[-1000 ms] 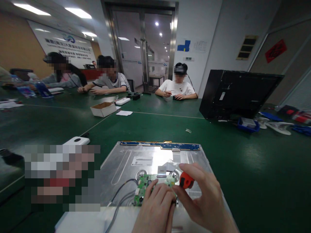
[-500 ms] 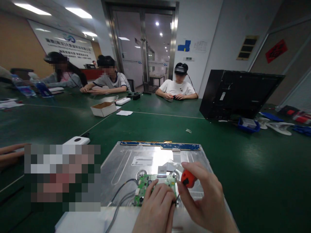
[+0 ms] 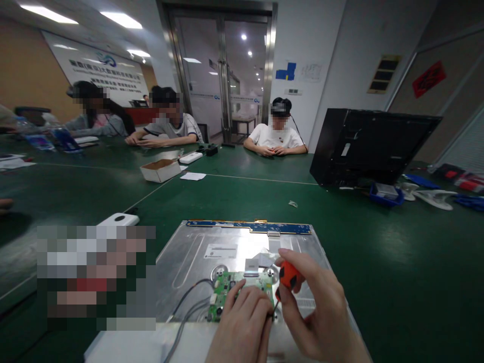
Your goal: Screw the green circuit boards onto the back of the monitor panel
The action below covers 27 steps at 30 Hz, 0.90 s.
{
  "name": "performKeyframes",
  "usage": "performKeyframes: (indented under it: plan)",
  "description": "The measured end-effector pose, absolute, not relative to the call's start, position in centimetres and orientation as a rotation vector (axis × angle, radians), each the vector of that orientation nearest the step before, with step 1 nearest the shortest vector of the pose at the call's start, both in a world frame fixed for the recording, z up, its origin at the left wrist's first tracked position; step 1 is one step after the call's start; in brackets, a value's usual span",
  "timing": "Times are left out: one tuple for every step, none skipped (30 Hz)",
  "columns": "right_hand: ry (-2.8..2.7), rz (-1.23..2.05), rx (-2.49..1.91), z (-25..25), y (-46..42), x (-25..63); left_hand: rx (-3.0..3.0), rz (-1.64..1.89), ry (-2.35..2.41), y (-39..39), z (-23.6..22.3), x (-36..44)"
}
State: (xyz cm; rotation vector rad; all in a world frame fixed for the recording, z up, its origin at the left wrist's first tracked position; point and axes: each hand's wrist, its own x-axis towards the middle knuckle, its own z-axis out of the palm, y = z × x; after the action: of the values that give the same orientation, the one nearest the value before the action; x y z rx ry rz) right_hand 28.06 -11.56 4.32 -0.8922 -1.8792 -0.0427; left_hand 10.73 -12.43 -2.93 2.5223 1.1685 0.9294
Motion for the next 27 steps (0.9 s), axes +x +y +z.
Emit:
performKeyframes:
  plan:
    - [-1.866,-0.039,-0.890,4.31,-11.49,27.97,2.536,0.914,1.153,-12.37,-2.90,10.66]
    - [-1.858,-0.037,-0.883,4.30,-11.42,27.88,2.551,0.899,1.140,-12.33,-2.87,10.57]
    - [-1.856,-0.039,-0.869,4.30,-11.34,27.79,2.565,0.888,1.134,-12.30,-2.84,10.47]
    - [-1.856,-0.043,-0.856,4.29,-11.26,27.72,2.577,0.884,1.132,-12.29,-2.82,10.37]
    - [-1.856,-0.050,-0.845,4.30,-11.19,27.67,2.588,0.891,1.133,-12.30,-2.81,10.30]
    - [-1.857,-0.059,-0.837,4.31,-11.13,27.63,2.600,0.899,1.130,-12.33,-2.81,10.26]
    - [-1.856,-0.070,-0.833,4.34,-11.08,27.60,2.609,0.916,1.132,-12.36,-2.83,10.25]
    - [-1.856,-0.079,-0.829,4.37,-11.04,27.59,2.618,0.934,1.130,-12.40,-2.85,10.27]
    - [-1.857,-0.085,-0.828,4.42,-11.01,27.58,2.624,0.952,1.128,-12.42,-2.89,10.32]
    - [-1.857,-0.087,-0.827,4.48,-11.00,27.59,2.624,0.972,1.133,-12.43,-2.92,10.39]
    - [-1.857,-0.085,-0.829,4.52,-11.02,27.62,2.617,0.990,1.146,-12.43,-2.94,10.47]
    - [-1.861,-0.078,-0.830,4.55,-11.06,27.67,2.611,1.002,1.152,-12.43,-2.94,10.54]
    - [-1.869,-0.068,-0.835,4.56,-11.14,27.74,2.602,1.011,1.158,-12.41,-2.93,10.60]
    - [-1.879,-0.054,-0.844,4.54,-11.25,27.84,2.597,1.003,1.154,-12.40,-2.90,10.63]
    - [-1.891,-0.042,-0.854,4.50,-11.37,27.94,2.596,0.983,1.140,-12.39,-2.86,10.64]
    - [-1.905,-0.031,-0.867,4.43,-11.50,28.04,2.587,0.958,1.137,-12.38,-2.82,10.63]
    - [-1.919,-0.021,-0.876,4.36,-11.63,28.12,2.578,0.931,1.134,-12.38,-2.79,10.60]
    - [-1.925,-0.011,-0.886,4.29,-11.73,28.17,2.568,0.911,1.134,-12.39,-2.76,10.56]
    - [-1.922,-0.004,-0.895,4.24,-11.79,28.18,2.558,0.896,1.138,-12.40,-2.74,10.52]
    - [-1.912,0.002,-0.903,4.21,-11.80,28.15,2.551,0.888,1.140,-12.40,-2.73,10.49]
    - [-1.899,0.011,-0.912,4.20,-11.77,28.09,2.547,0.888,1.142,-12.41,-2.72,10.46]
    - [-1.886,0.019,-0.917,4.20,-11.69,28.01,2.545,0.888,1.142,-12.41,-2.73,10.44]
    - [-1.878,0.025,-0.912,4.22,-11.58,27.92,2.543,0.889,1.142,-12.42,-2.73,10.43]
    - [-1.876,0.033,-0.901,4.24,-11.46,27.85,2.542,0.893,1.141,-12.42,-2.72,10.43]
    - [-1.878,0.041,-0.886,4.25,-11.34,27.79,2.541,0.895,1.141,-12.43,-2.71,10.43]
    - [-1.881,0.047,-0.874,4.25,-11.23,27.76,2.543,0.893,1.139,-12.44,-2.69,10.44]
    - [-1.881,0.048,-0.864,4.24,-11.15,27.76,2.545,0.884,1.136,-12.46,-2.67,10.45]
